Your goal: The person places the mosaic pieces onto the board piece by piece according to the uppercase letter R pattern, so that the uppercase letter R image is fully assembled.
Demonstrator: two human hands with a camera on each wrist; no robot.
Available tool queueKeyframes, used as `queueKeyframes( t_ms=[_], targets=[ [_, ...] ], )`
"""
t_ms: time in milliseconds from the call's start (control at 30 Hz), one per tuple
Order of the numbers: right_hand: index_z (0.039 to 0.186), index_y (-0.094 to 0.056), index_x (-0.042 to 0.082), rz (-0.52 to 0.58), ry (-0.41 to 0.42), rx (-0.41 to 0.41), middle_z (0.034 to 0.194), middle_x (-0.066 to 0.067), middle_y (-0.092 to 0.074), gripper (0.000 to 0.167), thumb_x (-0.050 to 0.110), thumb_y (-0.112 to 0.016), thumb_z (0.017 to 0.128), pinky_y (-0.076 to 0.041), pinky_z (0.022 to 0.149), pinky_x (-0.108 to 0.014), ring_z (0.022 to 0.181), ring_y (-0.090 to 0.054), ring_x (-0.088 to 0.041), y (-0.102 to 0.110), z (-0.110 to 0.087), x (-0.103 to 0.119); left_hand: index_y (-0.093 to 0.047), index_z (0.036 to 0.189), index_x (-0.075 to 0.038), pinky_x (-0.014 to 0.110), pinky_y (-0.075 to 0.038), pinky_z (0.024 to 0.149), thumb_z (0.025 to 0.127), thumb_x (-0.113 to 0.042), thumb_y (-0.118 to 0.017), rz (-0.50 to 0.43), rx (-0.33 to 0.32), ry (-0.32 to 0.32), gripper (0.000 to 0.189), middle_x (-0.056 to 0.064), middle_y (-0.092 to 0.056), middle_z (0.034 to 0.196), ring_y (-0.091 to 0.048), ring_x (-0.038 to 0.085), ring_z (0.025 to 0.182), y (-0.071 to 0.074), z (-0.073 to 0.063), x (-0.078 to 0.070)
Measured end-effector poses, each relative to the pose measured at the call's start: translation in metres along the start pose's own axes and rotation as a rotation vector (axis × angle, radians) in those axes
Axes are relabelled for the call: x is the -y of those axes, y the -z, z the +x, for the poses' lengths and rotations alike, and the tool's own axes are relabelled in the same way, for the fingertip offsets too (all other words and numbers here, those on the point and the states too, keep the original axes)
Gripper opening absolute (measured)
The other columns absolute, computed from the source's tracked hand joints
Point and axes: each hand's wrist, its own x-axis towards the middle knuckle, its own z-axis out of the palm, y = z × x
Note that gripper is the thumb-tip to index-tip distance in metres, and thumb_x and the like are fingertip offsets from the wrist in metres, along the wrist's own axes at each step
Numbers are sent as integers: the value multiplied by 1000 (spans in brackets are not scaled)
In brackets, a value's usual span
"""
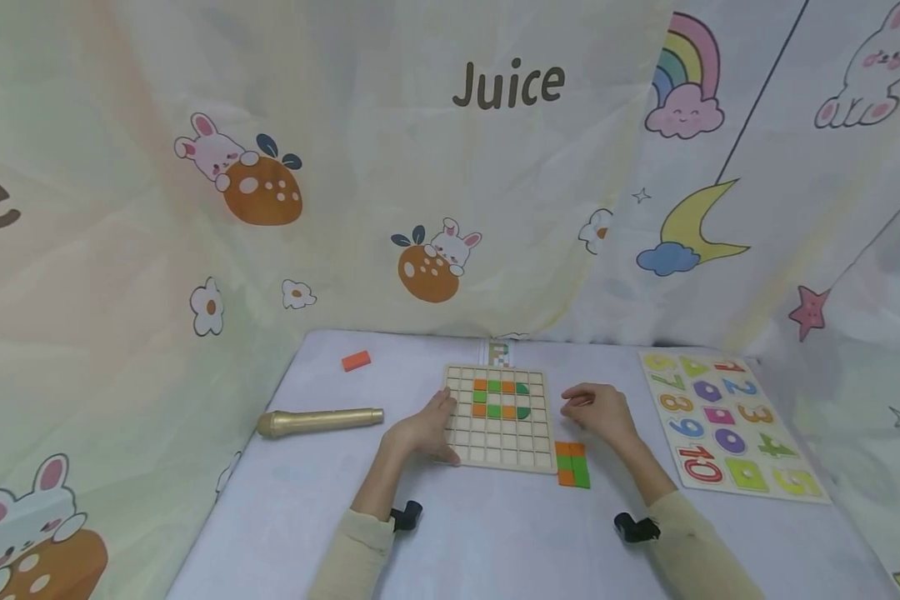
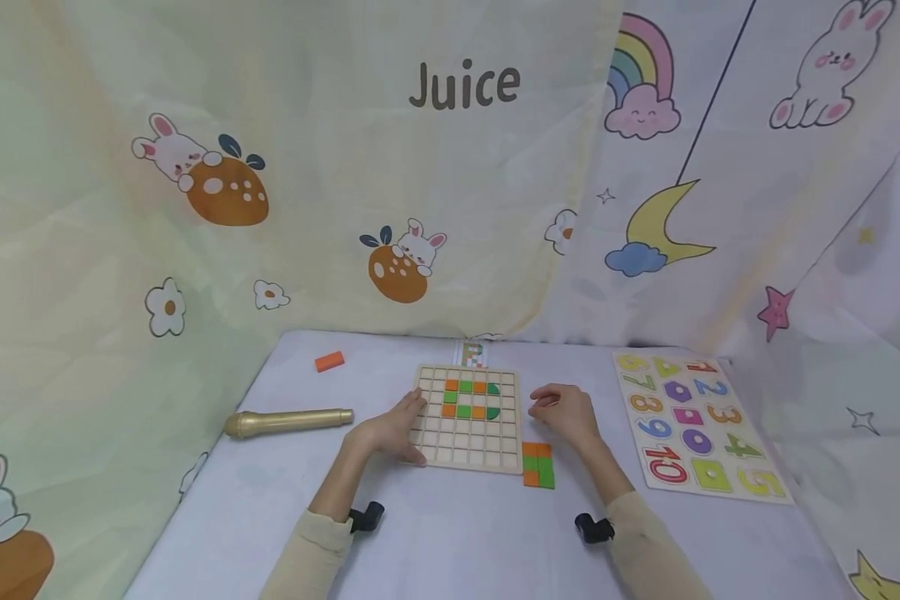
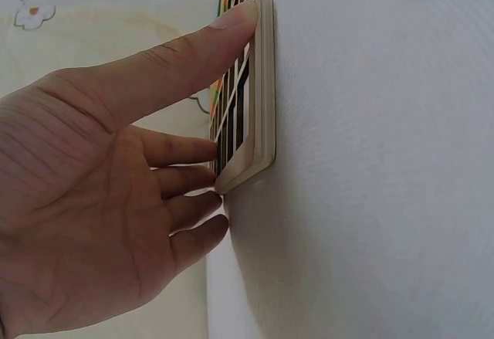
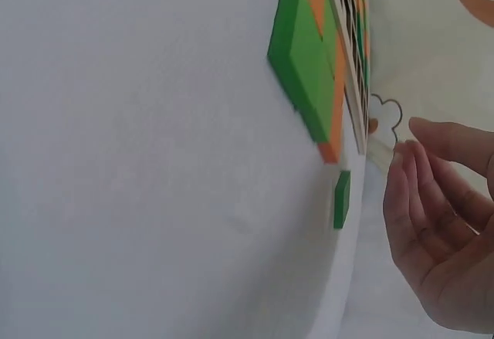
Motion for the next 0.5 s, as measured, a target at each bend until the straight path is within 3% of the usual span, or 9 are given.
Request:
queueKeyframes(
  t_ms=[133,367,500],
  targets=[
    [115,-75,2,-34,-21,15,98,-11,-75,31,15,-83,87,-59,64,-29,79,-71,-19,6,0,-9,-30,162,1,48,-22,129,70,-27,-98,-10,0,2,118,18,-12,174,-10,33,161,1,0,2],
    [122,-68,-4,-223,-72,65,112,-21,-71,45,21,-83,88,-58,84,-48,99,-66,-34,11,-3,-21,-30,162,0,46,-20,130,70,-27,-98,-15,5,-3,118,16,-11,175,-9,30,162,0,1,5],
    [122,-68,-4,-253,-73,54,102,-16,-71,44,19,-83,88,-57,79,-46,91,-66,-29,13,-5,-21,-29,162,0,44,-20,130,69,-27,-98,-11,4,-3,119,15,-11,175,-8,29,162,-1,2,4]
  ],
)
